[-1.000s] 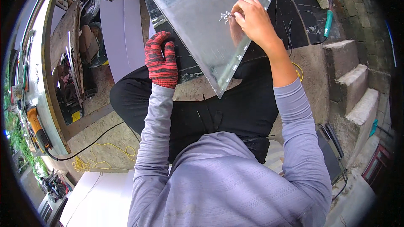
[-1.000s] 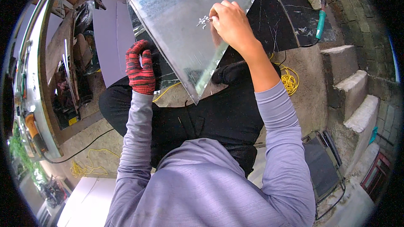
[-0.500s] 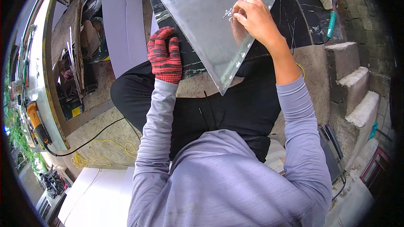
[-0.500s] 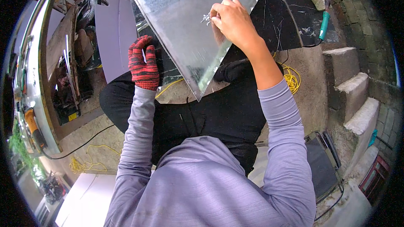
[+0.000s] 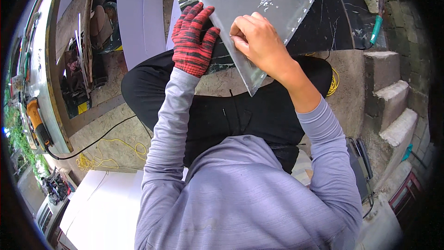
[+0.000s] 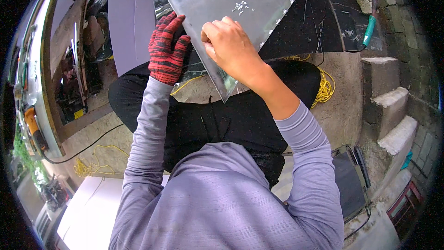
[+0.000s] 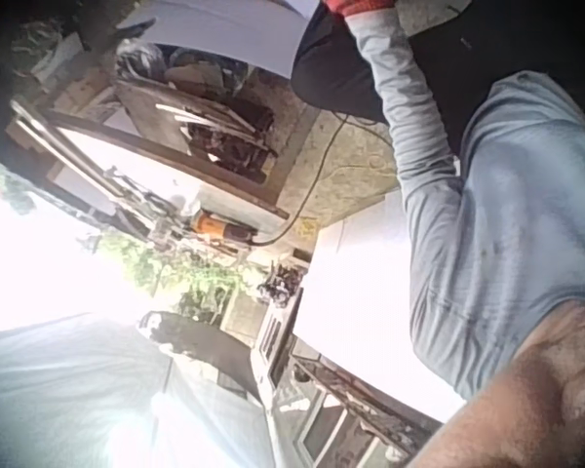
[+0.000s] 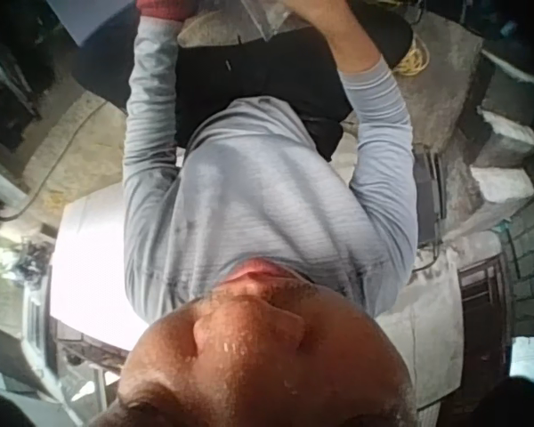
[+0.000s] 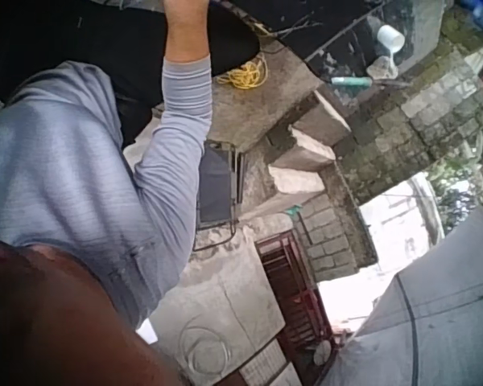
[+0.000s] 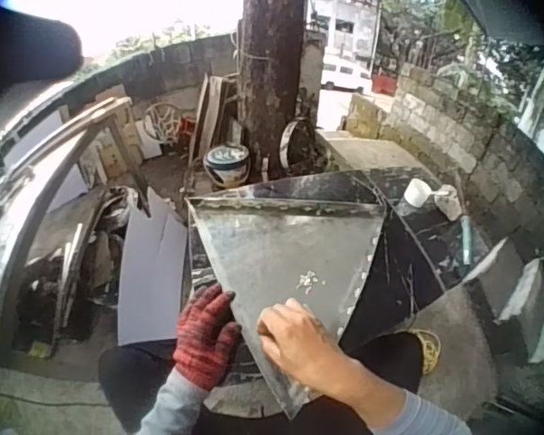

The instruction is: Soldering a triangular metal sign component at a workbench.

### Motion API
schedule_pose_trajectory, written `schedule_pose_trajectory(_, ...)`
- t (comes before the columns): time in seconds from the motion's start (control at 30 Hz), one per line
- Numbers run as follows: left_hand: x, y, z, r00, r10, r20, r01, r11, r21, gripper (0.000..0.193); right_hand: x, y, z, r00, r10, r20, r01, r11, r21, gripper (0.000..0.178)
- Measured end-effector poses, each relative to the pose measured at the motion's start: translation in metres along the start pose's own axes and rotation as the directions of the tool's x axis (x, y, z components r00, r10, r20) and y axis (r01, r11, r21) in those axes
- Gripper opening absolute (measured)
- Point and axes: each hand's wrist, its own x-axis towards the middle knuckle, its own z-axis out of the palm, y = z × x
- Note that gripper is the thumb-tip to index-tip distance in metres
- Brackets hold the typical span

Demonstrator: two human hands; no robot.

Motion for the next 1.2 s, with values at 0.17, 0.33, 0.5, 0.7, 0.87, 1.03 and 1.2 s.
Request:
schedule_pose_trajectory(0.17, 0.0, -0.002, 0.002, 0.999, -0.021, 0.045, 0.02, 0.999, 0.028, 0.054, -0.006, 0.0, -0.004, 0.998, 0.056, 0.039, -0.058, 0.997, 0.051, 0.005)
schedule_pose_trajectory(0.33, -0.001, -0.004, 0.002, 0.999, -0.029, 0.036, 0.029, 1.0, -0.001, 0.051, -0.019, -0.009, -0.02, 0.99, 0.141, -0.012, -0.14, 0.987, 0.083, 0.009)
schedule_pose_trajectory(0.5, -0.001, -0.005, 0.003, 1.0, -0.022, 0.008, 0.022, 0.999, -0.045, 0.048, -0.043, -0.03, -0.012, 0.995, 0.099, 0.015, -0.1, 0.989, 0.104, 0.011)
schedule_pose_trajectory(0.7, -0.005, -0.003, 0.004, 0.993, -0.105, -0.059, 0.095, 0.983, -0.157, 0.051, -0.048, -0.042, 0.0, 0.989, 0.142, -0.035, -0.14, 0.989, 0.056, 0.026)
schedule_pose_trajectory(0.87, -0.006, 0.003, 0.003, 0.989, -0.132, -0.066, 0.121, 0.981, -0.148, 0.049, -0.048, -0.043, 0.002, 0.986, 0.162, -0.037, -0.16, 0.986, 0.046, 0.024)
schedule_pose_trajectory(1.03, -0.005, 0.001, 0.0, 0.993, -0.121, -0.017, 0.119, 0.988, -0.099, 0.046, -0.048, -0.043, 0.0, 0.987, 0.158, -0.033, -0.156, 0.986, 0.05, 0.021)
schedule_pose_trajectory(1.2, -0.004, 0.004, -0.003, 0.998, -0.055, 0.038, 0.057, 0.997, -0.044, 0.045, -0.048, -0.041, 0.001, 0.987, 0.157, -0.018, -0.156, 0.986, 0.06, 0.019)
